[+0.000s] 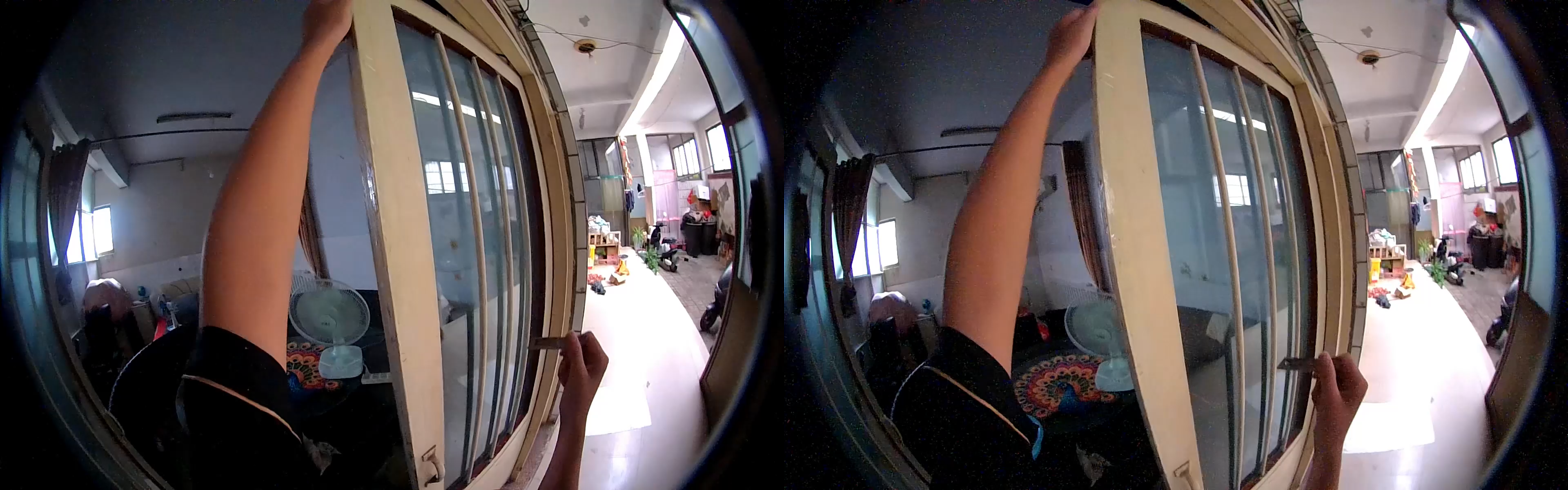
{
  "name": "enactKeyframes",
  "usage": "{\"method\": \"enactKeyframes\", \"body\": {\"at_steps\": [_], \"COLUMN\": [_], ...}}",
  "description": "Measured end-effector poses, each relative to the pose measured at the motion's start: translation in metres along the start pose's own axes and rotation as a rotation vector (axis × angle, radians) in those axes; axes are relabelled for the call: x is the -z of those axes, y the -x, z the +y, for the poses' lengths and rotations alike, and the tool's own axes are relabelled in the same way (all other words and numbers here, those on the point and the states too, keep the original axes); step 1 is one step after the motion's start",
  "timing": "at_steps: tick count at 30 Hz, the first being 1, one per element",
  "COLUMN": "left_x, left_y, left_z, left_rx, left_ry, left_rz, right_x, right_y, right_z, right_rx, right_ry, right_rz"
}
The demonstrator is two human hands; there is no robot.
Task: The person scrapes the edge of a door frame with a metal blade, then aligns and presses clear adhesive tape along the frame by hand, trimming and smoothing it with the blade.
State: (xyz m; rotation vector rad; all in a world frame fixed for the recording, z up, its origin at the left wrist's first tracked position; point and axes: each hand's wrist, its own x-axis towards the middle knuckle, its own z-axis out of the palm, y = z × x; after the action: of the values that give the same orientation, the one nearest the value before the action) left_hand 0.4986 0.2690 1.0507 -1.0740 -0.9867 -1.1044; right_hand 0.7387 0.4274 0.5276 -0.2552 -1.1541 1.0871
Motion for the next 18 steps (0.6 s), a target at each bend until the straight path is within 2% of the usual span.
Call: {"method": "enactKeyframes", "body": {"at_steps": [1,3,4,6,9,13,15,16,18], "left_x": [-0.003,-0.017,-0.017,-0.015,-0.011,0.003,0.023,0.026,0.033], "left_y": [-0.006,-0.032,-0.040,-0.049,-0.047,-0.029,-0.019,-0.016,-0.013], "left_z": [-0.007,-0.033,-0.042,-0.055,-0.055,-0.027,-0.004,-0.005,-0.003], "left_rx": [0.004,-0.167,-0.174,-0.248,-0.359,-0.273,0.074,0.077,0.045], "left_ry": [-0.002,-0.058,-0.059,0.097,0.016,0.032,0.262,0.258,0.370], "left_rz": [0.003,0.076,0.077,-0.105,-0.024,0.020,-0.390,-0.393,-0.565], "right_x": [0.006,0.018,0.022,0.032,0.040,0.046,0.048,0.049,0.052], "right_y": [0.002,0.005,0.007,0.009,0.007,0.006,0.007,0.008,0.008], "right_z": [0.004,0.015,0.019,0.025,0.031,0.035,0.039,0.041,0.045], "right_rx": [0.002,0.012,0.000,-0.008,-0.030,-0.034,-0.074,-0.079,-0.073], "right_ry": [0.003,-0.014,0.021,-0.010,-0.012,-0.062,-0.061,-0.061,-0.059], "right_rz": [-0.004,0.024,0.050,0.068,0.114,0.106,0.124,0.121,0.122]}}
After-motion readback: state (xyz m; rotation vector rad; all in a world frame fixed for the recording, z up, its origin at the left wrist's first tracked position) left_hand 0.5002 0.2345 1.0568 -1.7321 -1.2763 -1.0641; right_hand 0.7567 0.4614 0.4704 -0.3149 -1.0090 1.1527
